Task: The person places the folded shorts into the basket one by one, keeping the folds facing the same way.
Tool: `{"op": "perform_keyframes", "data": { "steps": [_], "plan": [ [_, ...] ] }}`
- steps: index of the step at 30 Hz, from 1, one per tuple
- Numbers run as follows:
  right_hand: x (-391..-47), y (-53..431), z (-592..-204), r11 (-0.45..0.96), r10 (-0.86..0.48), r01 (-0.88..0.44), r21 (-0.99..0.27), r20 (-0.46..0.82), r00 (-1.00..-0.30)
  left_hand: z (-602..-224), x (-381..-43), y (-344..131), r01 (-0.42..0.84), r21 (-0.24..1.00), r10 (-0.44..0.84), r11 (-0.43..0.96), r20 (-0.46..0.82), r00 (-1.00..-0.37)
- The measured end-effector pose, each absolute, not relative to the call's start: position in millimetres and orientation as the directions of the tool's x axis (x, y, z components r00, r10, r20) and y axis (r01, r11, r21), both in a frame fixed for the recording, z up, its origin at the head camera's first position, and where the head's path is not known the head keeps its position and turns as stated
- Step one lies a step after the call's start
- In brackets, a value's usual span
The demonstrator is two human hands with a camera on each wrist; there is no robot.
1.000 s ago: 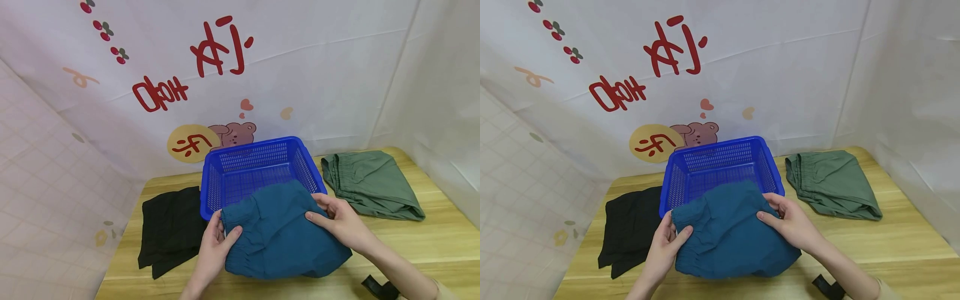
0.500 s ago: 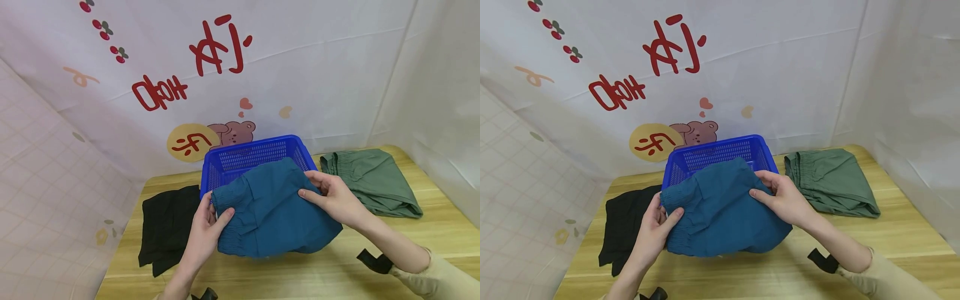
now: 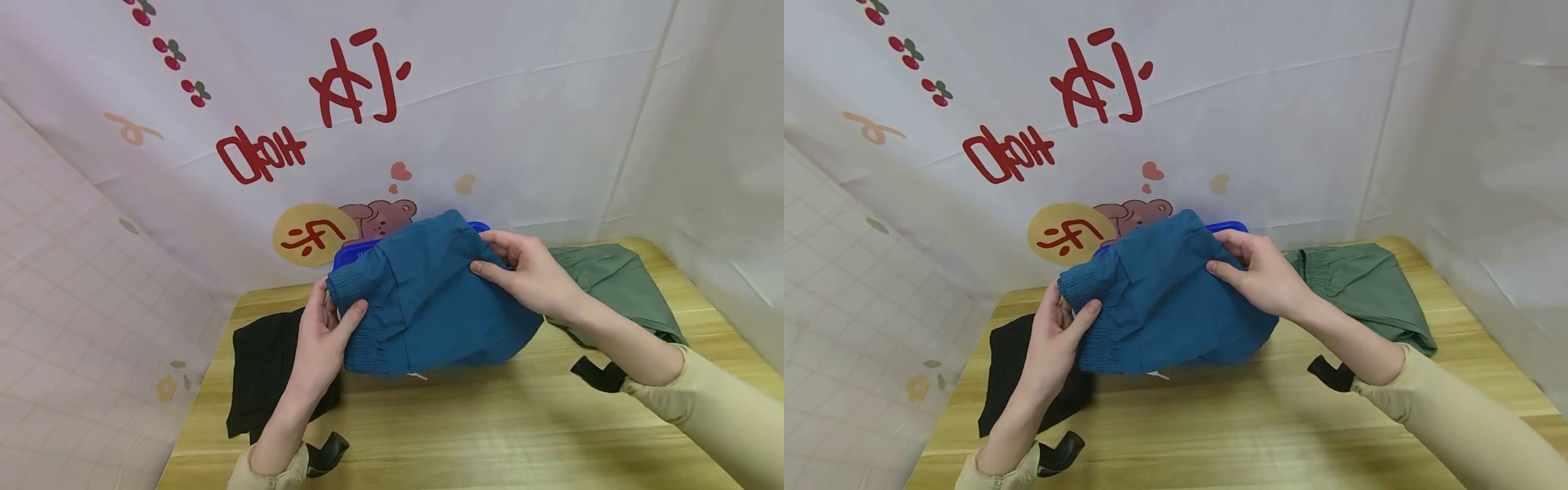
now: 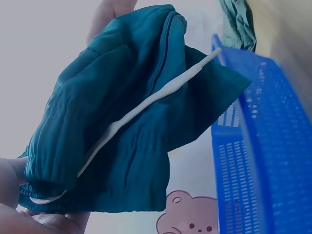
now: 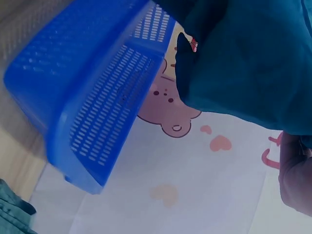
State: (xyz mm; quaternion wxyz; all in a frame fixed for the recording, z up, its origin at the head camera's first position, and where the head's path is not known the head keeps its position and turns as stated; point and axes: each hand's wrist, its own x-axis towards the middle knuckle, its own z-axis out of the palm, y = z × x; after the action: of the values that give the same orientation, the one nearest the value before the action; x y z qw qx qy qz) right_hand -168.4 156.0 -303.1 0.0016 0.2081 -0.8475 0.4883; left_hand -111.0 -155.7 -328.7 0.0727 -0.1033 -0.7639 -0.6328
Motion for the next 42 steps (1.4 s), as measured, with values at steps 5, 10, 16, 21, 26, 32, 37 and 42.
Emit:
{"op": "perform_keyframes", "data": {
  "steps": [5,10,16,21,26,32,37,42],
  "plan": [
    [-186,150,-291,0.439,-0.347,-0.390,-0.809,0.248,-0.905,-320,-127,-154,0.247,0.954,0.030,0.167,0.246,-0.969],
    [-205,142,-288,0.443,-0.341,-0.401,-0.802,0.264,-0.902,-318,-142,-155,0.266,0.955,0.010,0.130,0.266,-0.964],
    [-224,133,-292,0.467,-0.342,-0.390,-0.794,0.244,-0.907,-324,-158,-157,0.290,0.951,-0.029,0.112,0.294,-0.955],
    [-240,128,-299,0.491,-0.362,-0.385,-0.781,0.219,-0.906,-332,-172,-159,0.243,0.960,-0.030,0.136,0.250,-0.968],
    [-256,127,-312,0.513,-0.399,-0.361,-0.779,0.157,-0.904,-339,-184,-162,0.166,0.966,-0.004,0.198,0.171,-0.985],
    [-268,125,-327,0.525,-0.429,-0.274,-0.806,0.027,-0.903,-347,-195,-169,0.072,0.951,0.020,0.302,0.069,-0.997],
    [-274,126,-335,0.559,-0.443,-0.231,-0.796,-0.051,-0.895,-353,-206,-171,0.005,0.896,0.042,0.443,-0.016,-0.999],
    [-282,126,-345,0.637,-0.442,-0.179,-0.750,-0.164,-0.882,-360,-216,-173,-0.055,0.791,0.038,0.609,-0.098,-0.994]
  ]
}}
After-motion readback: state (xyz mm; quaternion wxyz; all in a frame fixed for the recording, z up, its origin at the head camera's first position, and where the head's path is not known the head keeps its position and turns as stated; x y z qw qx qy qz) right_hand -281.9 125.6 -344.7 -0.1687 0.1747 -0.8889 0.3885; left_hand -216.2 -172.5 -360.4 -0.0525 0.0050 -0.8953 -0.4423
